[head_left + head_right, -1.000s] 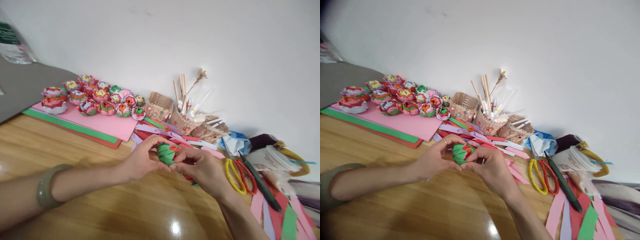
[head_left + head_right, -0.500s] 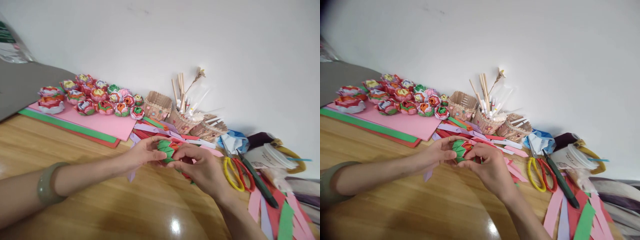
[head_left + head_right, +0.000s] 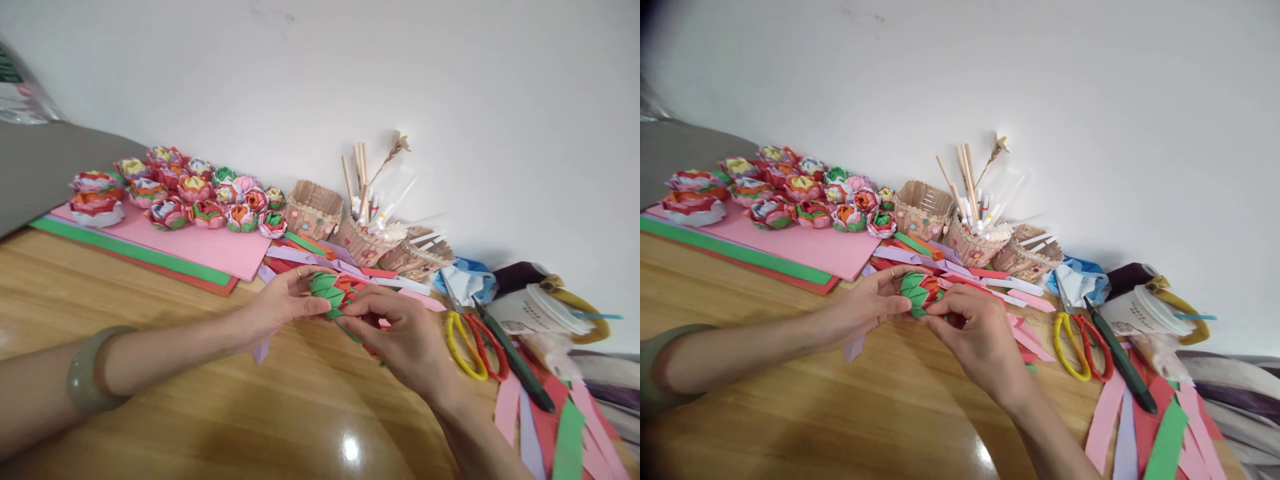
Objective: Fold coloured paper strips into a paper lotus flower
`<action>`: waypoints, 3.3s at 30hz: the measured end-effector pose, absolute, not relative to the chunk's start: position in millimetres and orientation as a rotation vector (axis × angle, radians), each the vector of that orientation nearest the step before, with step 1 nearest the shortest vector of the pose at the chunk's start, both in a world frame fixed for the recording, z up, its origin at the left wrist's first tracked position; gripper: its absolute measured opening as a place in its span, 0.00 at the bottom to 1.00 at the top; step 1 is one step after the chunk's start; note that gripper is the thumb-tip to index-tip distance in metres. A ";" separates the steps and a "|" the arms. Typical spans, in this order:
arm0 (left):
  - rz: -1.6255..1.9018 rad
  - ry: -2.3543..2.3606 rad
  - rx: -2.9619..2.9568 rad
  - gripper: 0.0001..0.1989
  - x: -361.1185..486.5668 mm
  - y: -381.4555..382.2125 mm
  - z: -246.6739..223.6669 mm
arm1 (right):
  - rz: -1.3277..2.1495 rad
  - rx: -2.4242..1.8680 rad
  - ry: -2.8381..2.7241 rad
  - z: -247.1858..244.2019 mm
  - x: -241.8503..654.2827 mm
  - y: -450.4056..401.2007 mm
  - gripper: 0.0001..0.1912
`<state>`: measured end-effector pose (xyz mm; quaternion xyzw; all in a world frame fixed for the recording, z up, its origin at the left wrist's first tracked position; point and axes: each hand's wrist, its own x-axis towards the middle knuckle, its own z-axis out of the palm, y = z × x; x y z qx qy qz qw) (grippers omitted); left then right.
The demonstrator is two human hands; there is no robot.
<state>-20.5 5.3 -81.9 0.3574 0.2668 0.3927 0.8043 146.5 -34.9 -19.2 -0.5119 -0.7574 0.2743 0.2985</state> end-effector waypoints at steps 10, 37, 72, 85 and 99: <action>0.836 0.580 0.784 0.27 -20.5 5.3 -78.1 | 0.810 -1.467 -1.921 -23.9 145.6 -33.3 0.07; 0.889 0.393 0.589 0.09 -22.8 4.8 -76.5 | -0.742 -1.006 -2.246 -47.1 145.3 -42.2 0.14; 0.839 0.358 0.599 0.26 -24.3 2.7 -76.7 | 0.322 -1.226 -1.946 -37.1 141.5 -36.0 0.05; 0.875 0.454 0.586 0.20 -21.1 1.0 -78.4 | 0.343 -1.216 -1.942 -35.8 140.5 -35.9 0.06; 0.820 0.476 0.606 0.19 -23.0 2.0 -74.7 | 0.630 -1.371 -1.798 -36.2 138.8 -34.4 0.08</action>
